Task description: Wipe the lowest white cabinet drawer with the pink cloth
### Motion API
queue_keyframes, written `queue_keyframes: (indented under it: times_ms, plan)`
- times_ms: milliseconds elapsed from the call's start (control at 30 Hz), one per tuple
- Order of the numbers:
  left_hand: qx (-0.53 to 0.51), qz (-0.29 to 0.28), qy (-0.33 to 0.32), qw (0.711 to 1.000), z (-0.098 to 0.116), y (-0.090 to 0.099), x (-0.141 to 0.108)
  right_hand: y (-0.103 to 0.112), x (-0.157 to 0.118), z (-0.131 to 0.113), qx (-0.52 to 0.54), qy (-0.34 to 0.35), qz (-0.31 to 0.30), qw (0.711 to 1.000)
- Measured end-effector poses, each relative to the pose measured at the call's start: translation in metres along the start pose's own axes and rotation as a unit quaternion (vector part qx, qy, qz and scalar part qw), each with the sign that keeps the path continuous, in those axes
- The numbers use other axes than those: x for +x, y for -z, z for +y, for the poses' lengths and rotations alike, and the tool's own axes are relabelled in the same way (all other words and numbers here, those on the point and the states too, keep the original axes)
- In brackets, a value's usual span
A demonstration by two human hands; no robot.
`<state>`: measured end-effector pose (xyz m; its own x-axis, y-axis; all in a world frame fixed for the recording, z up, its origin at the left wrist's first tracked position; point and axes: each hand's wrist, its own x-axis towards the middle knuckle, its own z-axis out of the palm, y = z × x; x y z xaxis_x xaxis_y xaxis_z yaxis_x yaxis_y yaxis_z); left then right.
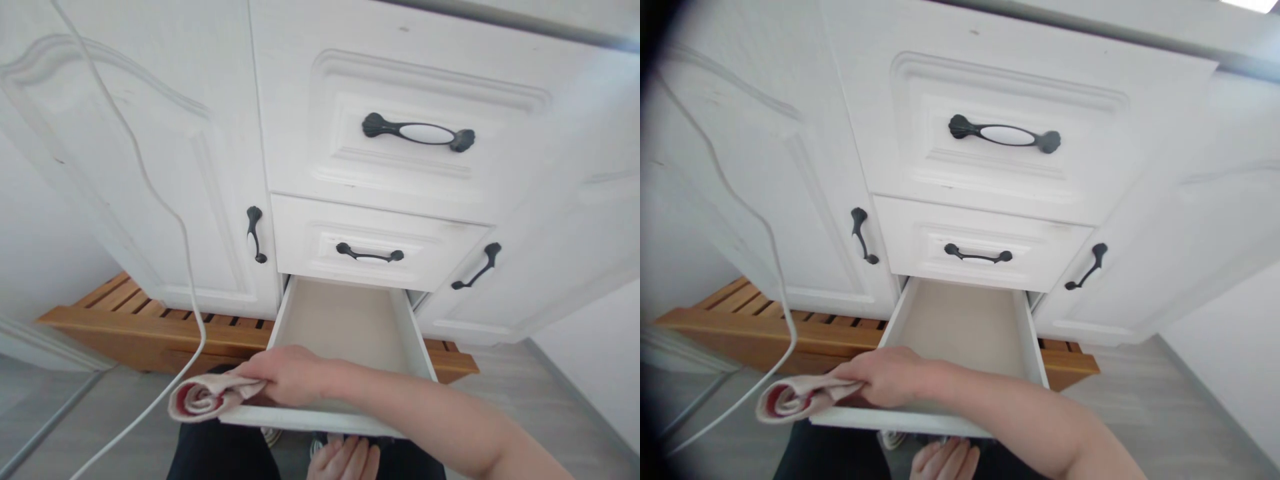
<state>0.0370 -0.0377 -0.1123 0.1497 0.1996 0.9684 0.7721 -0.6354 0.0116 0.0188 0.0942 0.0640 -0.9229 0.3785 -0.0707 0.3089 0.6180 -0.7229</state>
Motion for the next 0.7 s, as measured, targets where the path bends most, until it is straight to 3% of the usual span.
queue_keyframes:
  times_ms: [167, 300, 400, 567, 700]
  plan:
    - [0.001, -0.009, 0.013, 1.0, 0.001, 0.0, -0.011, -0.014, 0.025, 0.006, 0.153, 0.106, -0.016, 0.982]
    - [0.0, -0.04, -0.01, 0.999, -0.001, 0.004, -0.013, -0.01, 0.023, 0.016, 0.36, 0.023, -0.094, 0.928]
    - [0.005, -0.065, -0.027, 0.998, -0.005, 0.008, -0.015, -0.006, 0.009, 0.031, 0.418, -0.044, -0.123, 0.899]
    - [-0.001, -0.078, -0.05, 0.996, -0.01, 0.011, -0.014, -0.003, -0.051, 0.058, 0.457, -0.174, -0.058, 0.871]
    - [-0.012, -0.069, -0.022, 0.997, -0.008, 0.01, -0.01, 0.014, -0.133, 0.049, 0.401, -0.222, -0.044, 0.888]
